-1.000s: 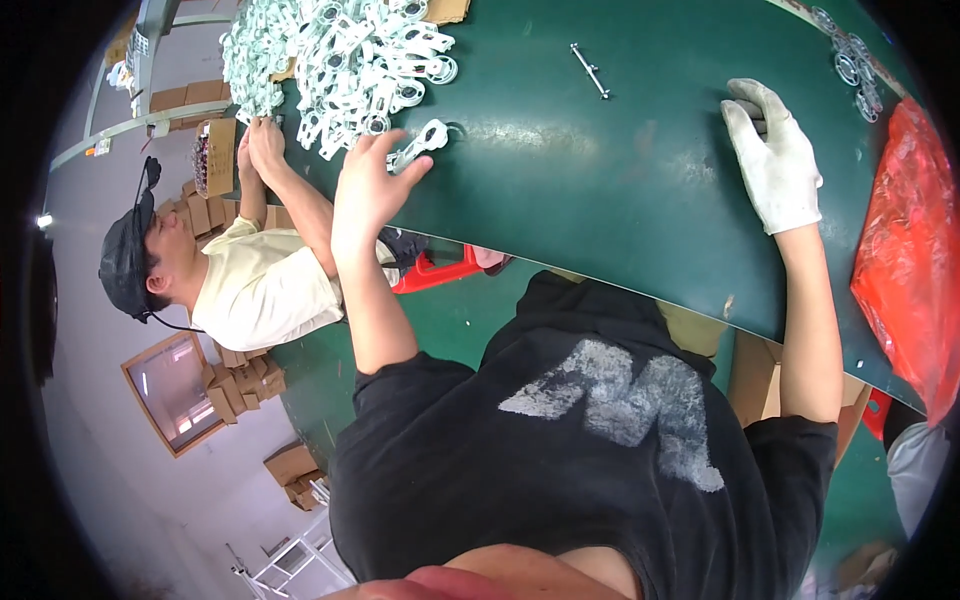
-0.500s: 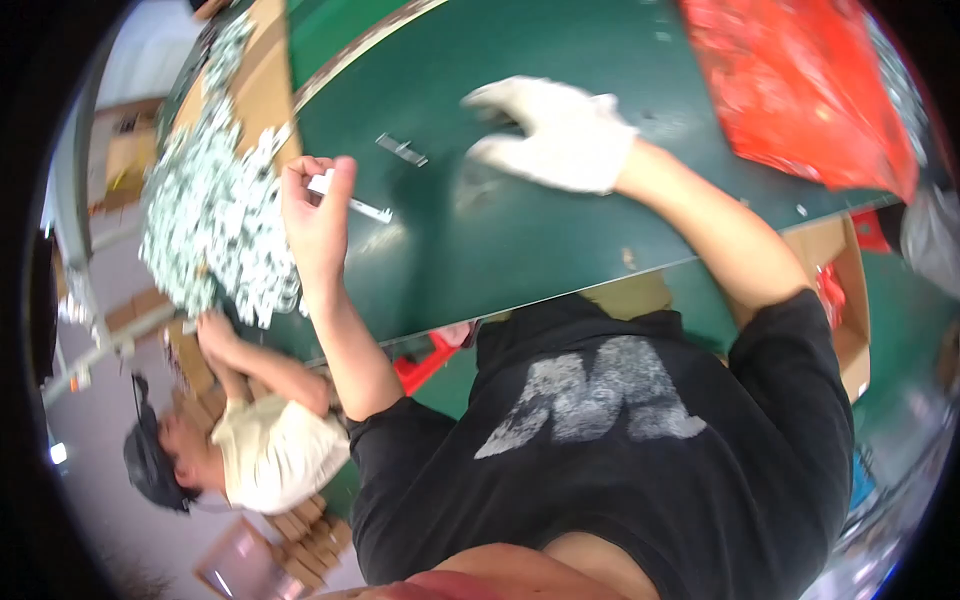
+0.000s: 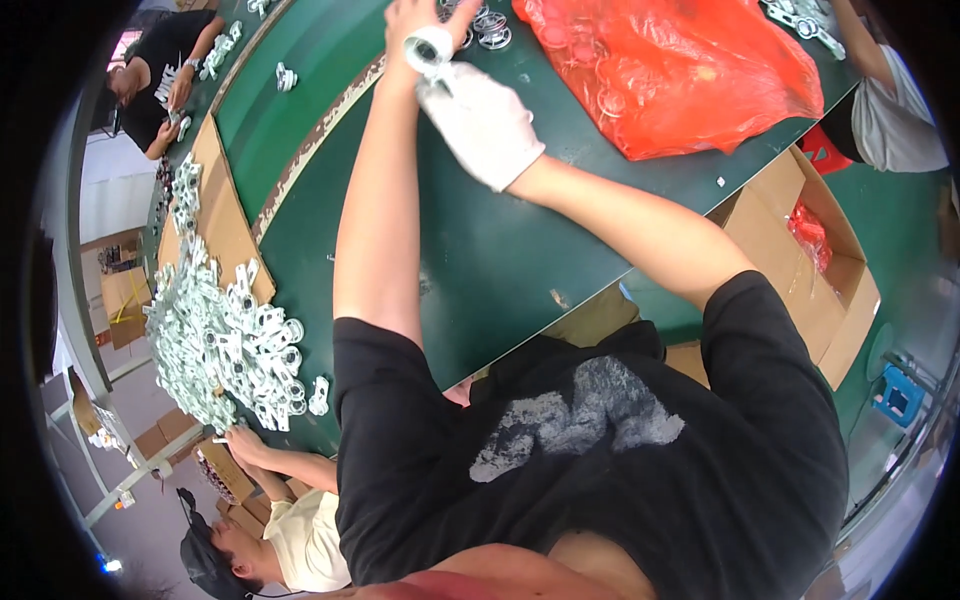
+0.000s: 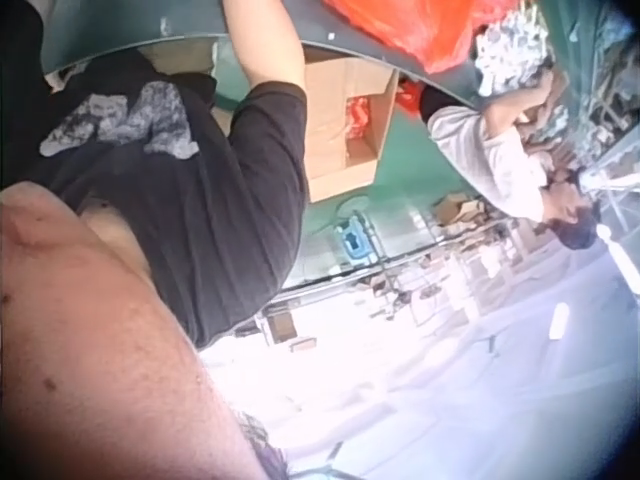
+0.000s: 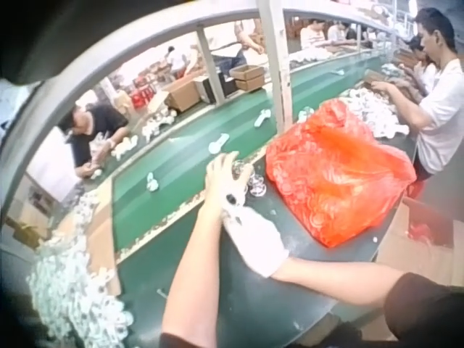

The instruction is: The person assembles circular rings into white plastic frames by hand at a factory workbench, creating finished assemblies.

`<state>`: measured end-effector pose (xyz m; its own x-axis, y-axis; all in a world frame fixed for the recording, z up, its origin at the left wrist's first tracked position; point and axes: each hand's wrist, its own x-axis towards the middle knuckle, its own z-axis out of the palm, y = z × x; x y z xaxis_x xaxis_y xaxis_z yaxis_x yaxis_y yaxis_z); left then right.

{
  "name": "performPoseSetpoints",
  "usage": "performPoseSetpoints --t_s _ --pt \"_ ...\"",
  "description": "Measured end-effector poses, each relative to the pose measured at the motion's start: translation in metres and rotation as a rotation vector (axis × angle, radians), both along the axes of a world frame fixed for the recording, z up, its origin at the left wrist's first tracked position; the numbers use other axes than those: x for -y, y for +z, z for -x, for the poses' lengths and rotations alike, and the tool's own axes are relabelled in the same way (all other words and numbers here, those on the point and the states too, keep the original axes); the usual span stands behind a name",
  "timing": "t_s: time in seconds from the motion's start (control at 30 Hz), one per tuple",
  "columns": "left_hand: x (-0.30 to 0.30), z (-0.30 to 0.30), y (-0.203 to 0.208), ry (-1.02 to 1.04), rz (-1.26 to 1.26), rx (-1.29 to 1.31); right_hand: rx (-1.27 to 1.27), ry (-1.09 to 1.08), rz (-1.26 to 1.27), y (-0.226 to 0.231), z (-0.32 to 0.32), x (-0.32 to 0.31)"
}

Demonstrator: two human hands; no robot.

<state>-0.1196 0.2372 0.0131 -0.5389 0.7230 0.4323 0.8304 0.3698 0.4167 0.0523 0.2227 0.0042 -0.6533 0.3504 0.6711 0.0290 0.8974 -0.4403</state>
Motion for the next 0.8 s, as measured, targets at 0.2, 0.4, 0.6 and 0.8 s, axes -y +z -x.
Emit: performPoseSetpoints --t_s 0.2,0.4,0.6,0.8 --pt "-0.018 -0.022 -0.014 -0.193 0.165 0.058 -0.108 0.130 0.406 0.000 -0.009 -0.003" --pt "0.044 -0.021 -0.055 -0.206 -0.138 -0.074 0.089 0.186 0.636 0.015 -0.012 0.007" --pt "0.122 -0.067 -0.030 -0.179 0.064 -0.060 0.144 0.250 0.654 0.005 -0.010 0.010" --pt "0.180 -0.092 -0.023 -0.080 0.053 -0.097 0.236 0.391 0.541 -0.001 -0.007 0.001"
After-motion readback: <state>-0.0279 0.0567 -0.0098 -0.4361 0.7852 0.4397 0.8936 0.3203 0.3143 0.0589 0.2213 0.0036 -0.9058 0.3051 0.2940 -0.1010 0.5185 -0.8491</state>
